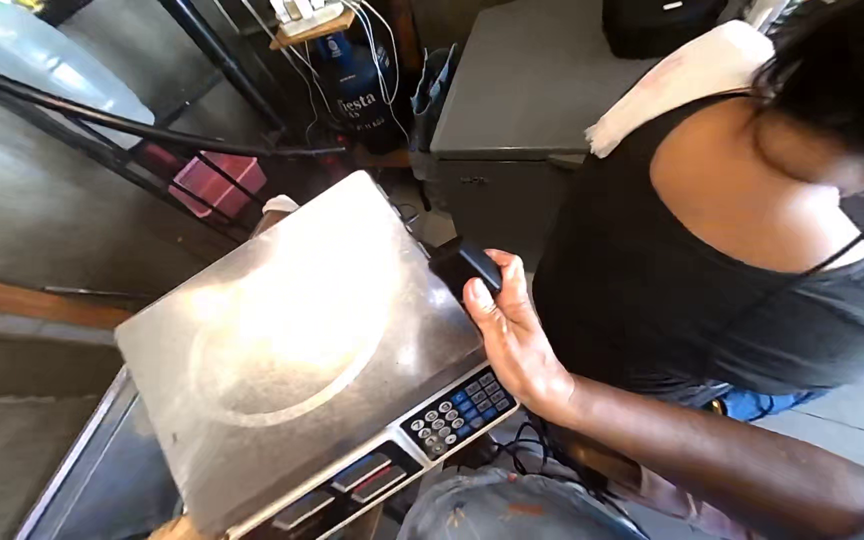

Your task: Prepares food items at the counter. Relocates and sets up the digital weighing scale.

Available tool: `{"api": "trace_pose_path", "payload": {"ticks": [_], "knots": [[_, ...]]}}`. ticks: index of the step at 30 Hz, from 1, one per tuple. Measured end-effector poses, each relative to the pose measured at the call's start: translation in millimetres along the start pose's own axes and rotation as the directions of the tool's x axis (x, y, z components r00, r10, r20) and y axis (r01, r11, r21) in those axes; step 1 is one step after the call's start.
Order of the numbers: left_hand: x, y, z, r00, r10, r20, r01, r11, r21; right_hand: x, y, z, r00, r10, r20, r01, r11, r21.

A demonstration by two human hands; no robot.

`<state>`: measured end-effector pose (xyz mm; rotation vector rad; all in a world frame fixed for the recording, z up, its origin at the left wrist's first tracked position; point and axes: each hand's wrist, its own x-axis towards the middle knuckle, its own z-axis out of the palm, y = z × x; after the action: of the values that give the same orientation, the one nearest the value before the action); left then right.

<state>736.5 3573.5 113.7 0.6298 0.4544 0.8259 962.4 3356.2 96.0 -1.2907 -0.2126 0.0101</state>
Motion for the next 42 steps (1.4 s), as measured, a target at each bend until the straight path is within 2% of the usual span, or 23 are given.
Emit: {"api": "trace_pose_path", "payload": {"ticks": [3, 7, 12, 16, 19, 21, 24, 29, 33, 35, 37, 39, 42], "knots": [[58.0, -11.8, 13.2, 0.995, -0.077, 0.067, 0.074, 0.997, 0.037, 34.6, 12.0, 3.5, 0.993, -0.021, -0.114, 0.018, 1.000, -0.026], [124.7, -32.6, 45.0, 0.998, -0.053, -0.024, 0.057, 0.967, 0.249, 76.0, 22.1, 8.5, 0.973, -0.035, -0.227, 0.019, 0.997, -0.075], [188.4, -68.3, 63.5, 1.000, -0.020, 0.010, 0.016, 0.959, 0.282, 121.7, 38.0, 10.0, 0.921, -0.020, -0.388, -0.047, 0.986, -0.163], [218.4, -103.4, 95.1, 0.995, -0.070, -0.068, 0.086, 0.956, 0.279, 173.3, 38.6, 1.4, 0.914, -0.037, -0.403, -0.069, 0.967, -0.245], [238.7, -128.3, 135.8, 0.989, -0.091, -0.121, 0.122, 0.952, 0.281, 227.4, 32.9, -3.6, 0.909, -0.049, -0.414, -0.073, 0.959, -0.274], [257.1, -148.6, 166.4, 0.989, -0.099, -0.109, 0.127, 0.950, 0.284, 270.8, 29.1, -10.7, 0.909, -0.038, -0.416, -0.085, 0.958, -0.272], [292.4, -189.0, 218.5, 0.993, -0.112, -0.035, 0.117, 0.957, 0.266, 345.2, 25.1, -30.4, 0.915, -0.037, -0.402, -0.079, 0.961, -0.266], [363.9, -262.9, 345.2, 0.992, -0.096, 0.081, 0.073, 0.965, 0.253, 500.5, 4.6, -75.5, 0.935, -0.144, -0.325, 0.072, 0.972, -0.224], [426.3, -328.0, 454.9, 0.993, -0.081, 0.090, 0.060, 0.975, 0.216, 639.7, -15.2, -113.3, 0.921, -0.249, -0.299, 0.184, 0.956, -0.227], [447.5, -365.5, 496.3, 0.990, -0.093, 0.104, 0.072, 0.978, 0.194, 697.6, -16.6, -136.7, 0.910, -0.299, -0.286, 0.230, 0.940, -0.250], [460.6, -409.1, 522.7, 0.986, -0.118, 0.121, 0.096, 0.980, 0.174, 745.4, -11.7, -166.7, 0.898, -0.345, -0.272, 0.266, 0.919, -0.289], [465.2, -455.1, 531.8, 0.980, -0.172, 0.102, 0.154, 0.974, 0.168, 774.9, 2.4, -199.9, 0.893, -0.365, -0.264, 0.273, 0.905, -0.326], [456.8, -518.5, 522.2, 0.948, -0.315, 0.052, 0.299, 0.933, 0.198, 779.1, 34.3, -253.7, 0.900, -0.316, -0.301, 0.186, 0.902, -0.390]]}}
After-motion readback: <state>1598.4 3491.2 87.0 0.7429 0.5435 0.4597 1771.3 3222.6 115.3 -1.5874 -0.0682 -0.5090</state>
